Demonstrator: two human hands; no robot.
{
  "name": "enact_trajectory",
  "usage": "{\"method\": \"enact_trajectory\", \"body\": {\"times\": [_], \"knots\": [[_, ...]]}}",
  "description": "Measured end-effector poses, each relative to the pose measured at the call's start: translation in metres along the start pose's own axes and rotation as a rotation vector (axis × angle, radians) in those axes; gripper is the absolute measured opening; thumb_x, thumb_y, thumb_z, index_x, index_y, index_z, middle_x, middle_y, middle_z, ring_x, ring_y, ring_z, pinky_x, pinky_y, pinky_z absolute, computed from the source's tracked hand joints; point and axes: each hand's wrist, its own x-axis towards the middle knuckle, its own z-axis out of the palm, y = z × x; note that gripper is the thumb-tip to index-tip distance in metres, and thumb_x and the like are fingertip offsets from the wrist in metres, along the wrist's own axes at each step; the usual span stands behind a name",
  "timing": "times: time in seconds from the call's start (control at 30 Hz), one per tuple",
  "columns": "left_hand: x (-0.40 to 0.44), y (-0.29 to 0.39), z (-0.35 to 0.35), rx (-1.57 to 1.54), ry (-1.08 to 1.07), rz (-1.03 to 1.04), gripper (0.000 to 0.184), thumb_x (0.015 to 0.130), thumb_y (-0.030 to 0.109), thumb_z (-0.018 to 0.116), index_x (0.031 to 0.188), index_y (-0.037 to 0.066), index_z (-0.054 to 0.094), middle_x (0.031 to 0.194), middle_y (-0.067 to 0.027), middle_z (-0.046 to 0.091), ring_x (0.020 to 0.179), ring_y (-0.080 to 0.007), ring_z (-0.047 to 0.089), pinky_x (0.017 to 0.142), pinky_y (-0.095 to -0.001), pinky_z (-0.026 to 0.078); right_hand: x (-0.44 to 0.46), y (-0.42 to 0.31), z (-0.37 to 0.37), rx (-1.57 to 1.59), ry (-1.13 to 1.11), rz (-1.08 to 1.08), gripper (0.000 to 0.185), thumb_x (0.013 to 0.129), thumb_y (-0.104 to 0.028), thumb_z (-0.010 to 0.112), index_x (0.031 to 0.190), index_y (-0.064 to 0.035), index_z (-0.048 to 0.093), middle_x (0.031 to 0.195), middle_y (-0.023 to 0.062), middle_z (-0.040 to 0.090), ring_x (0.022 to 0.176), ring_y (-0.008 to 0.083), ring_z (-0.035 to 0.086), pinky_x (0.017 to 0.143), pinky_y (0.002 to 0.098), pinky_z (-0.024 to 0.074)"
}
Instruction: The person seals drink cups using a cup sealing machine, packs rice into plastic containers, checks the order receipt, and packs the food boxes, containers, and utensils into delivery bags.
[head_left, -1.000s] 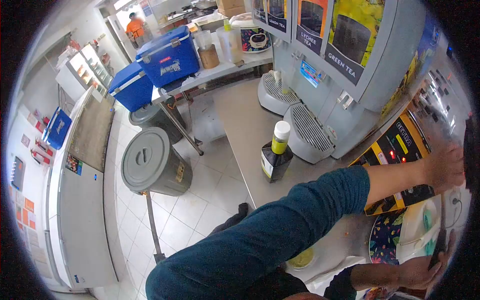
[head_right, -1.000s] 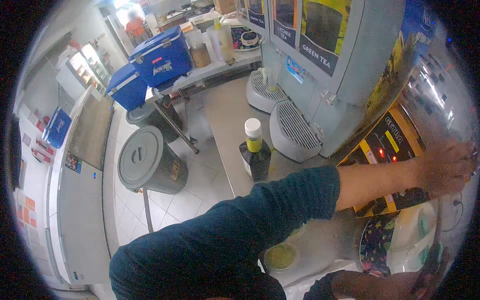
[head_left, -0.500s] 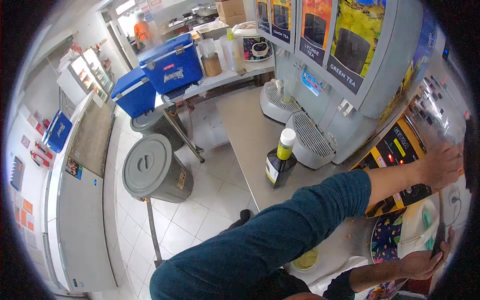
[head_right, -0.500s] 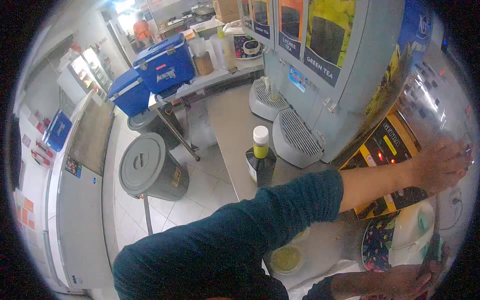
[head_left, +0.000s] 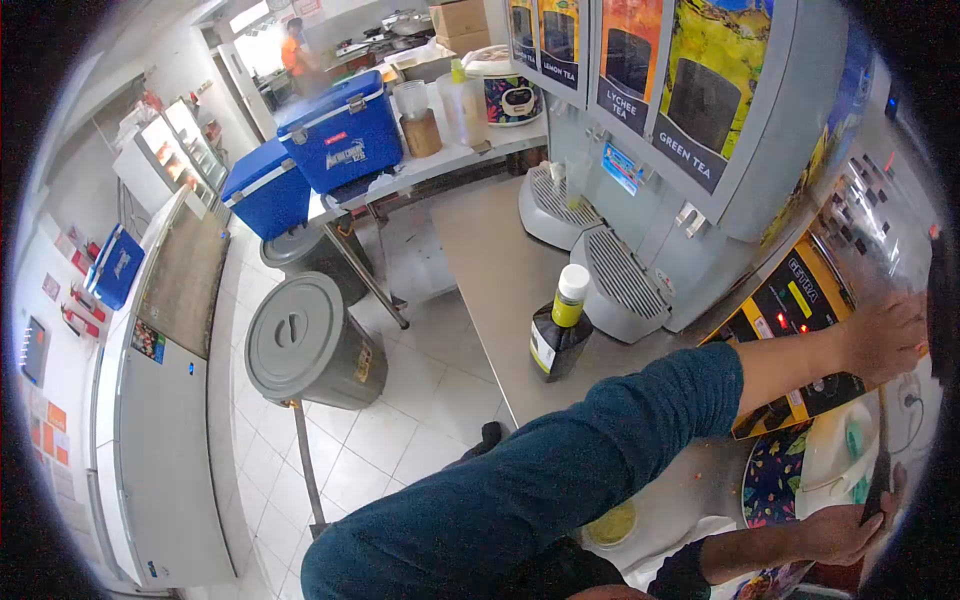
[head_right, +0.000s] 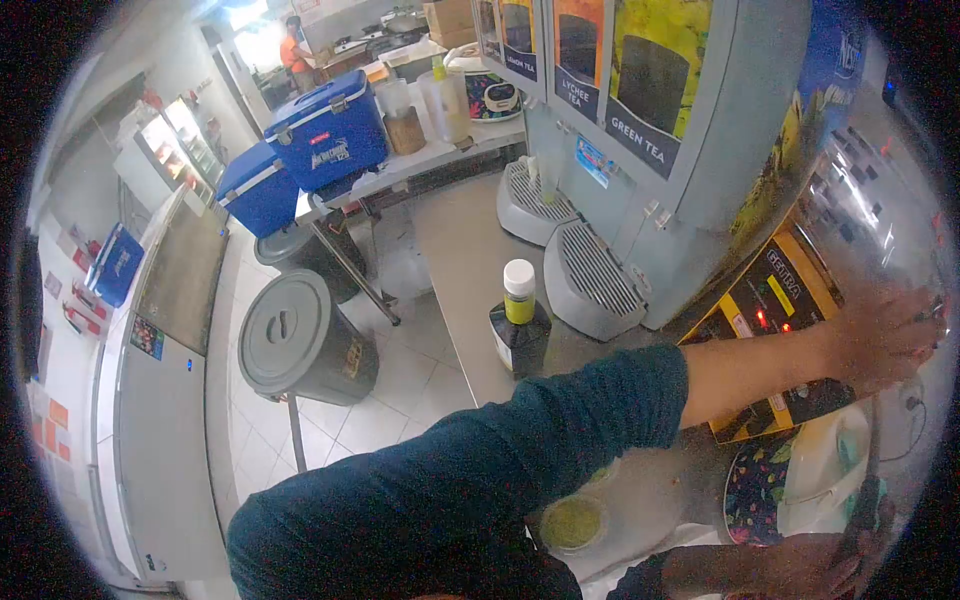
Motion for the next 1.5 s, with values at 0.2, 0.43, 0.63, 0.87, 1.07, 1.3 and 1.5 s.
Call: {"method": "enact_trajectory", "body": {"times": [0.2,0.43,0.63,0.87,1.07,1.3,1.5], "knots": [[0.006,0.002,-0.009,0.029,-0.205,-0.073,0.024,0.067,0.022,0.048,0.085,0.006,0.054,0.103,-0.0122,0.050,0.100,-0.0304,0.045,0.077,-0.0398,0.037,0.017,-0.044,0.016,-0.128,0.009,0.374,0.026,0.081,-0.021,0.047,0.091,0.0026,0.049,0.101,0.0192,0.051,0.093,0.0337,0.051,0.080,0.0424,0.0426],[-0.005,-0.006,-0.043,0.077,-0.353,0.051,0.028,0.074,0.029,0.051,0.093,0.009,0.054,0.104,-0.0138,0.052,0.097,-0.0283,0.049,0.078,-0.0414,0.036,0.050,-0.097,0.061,0.116,0.149,0.355,0.016,0.076,-0.021,0.049,0.076,-0.0060,0.053,0.086,0.0123,0.058,0.084,0.0220,0.052,0.082,0.0374,0.0347],[0.010,-0.018,-0.042,0.087,-0.291,0.093,0.020,0.074,0.029,0.053,0.086,0.014,0.055,0.108,-0.0074,0.052,0.100,-0.0255,0.048,0.079,-0.0373,0.036,0.067,-0.103,0.051,-0.047,0.081,0.340,0.013,0.066,-0.015,0.055,0.076,-0.0076,0.056,0.087,0.0072,0.055,0.086,0.0241,0.048,0.081,0.0384,0.0293],[0.017,-0.001,-0.031,0.107,-0.217,-0.004,0.010,0.074,0.028,0.054,0.078,0.020,0.056,0.113,0.0010,0.053,0.104,-0.0219,0.047,0.080,-0.0324,0.036,0.065,-0.102,0.042,-0.192,0.172,0.307,0.016,0.064,-0.016,0.055,0.076,-0.0052,0.055,0.088,0.0073,0.049,0.089,0.0285,0.038,0.077,0.0387,0.0303],[0.010,-0.008,-0.026,0.103,-0.277,-0.021,0.018,0.081,0.032,0.047,0.088,0.018,0.056,0.120,-0.0023,0.045,0.105,-0.0262,0.046,0.083,-0.0430,0.036,0.062,-0.101,0.048,-0.165,0.195,0.321,0.017,0.065,-0.017,0.054,0.075,-0.0033,0.053,0.085,0.0090,0.049,0.085,0.0287,0.038,0.075,0.0383,0.0314],[0.018,0.002,-0.031,0.007,-0.171,-0.063,0.020,0.080,0.034,0.046,0.090,0.020,0.056,0.117,0.0014,0.049,0.105,-0.0235,0.046,0.083,-0.0365,0.034,0.078,-0.065,0.076,0.029,0.286,0.142,0.013,0.068,-0.014,0.049,0.065,-0.0014,0.045,0.070,0.0107,0.043,0.064,0.0273,0.039,0.059,0.0375,0.0312],[0.011,-0.007,-0.023,-0.055,-0.084,-0.020,0.015,0.078,0.028,0.051,0.091,0.026,0.058,0.118,-0.0009,0.048,0.108,-0.0250,0.045,0.080,-0.0338,0.034,0.207,0.073,0.163,-0.074,0.653,0.433,0.019,0.070,-0.009,0.045,0.057,0.0040,0.045,0.052,0.0210,0.040,0.051,0.0335,0.043,0.052,0.0412,0.0333]]}}
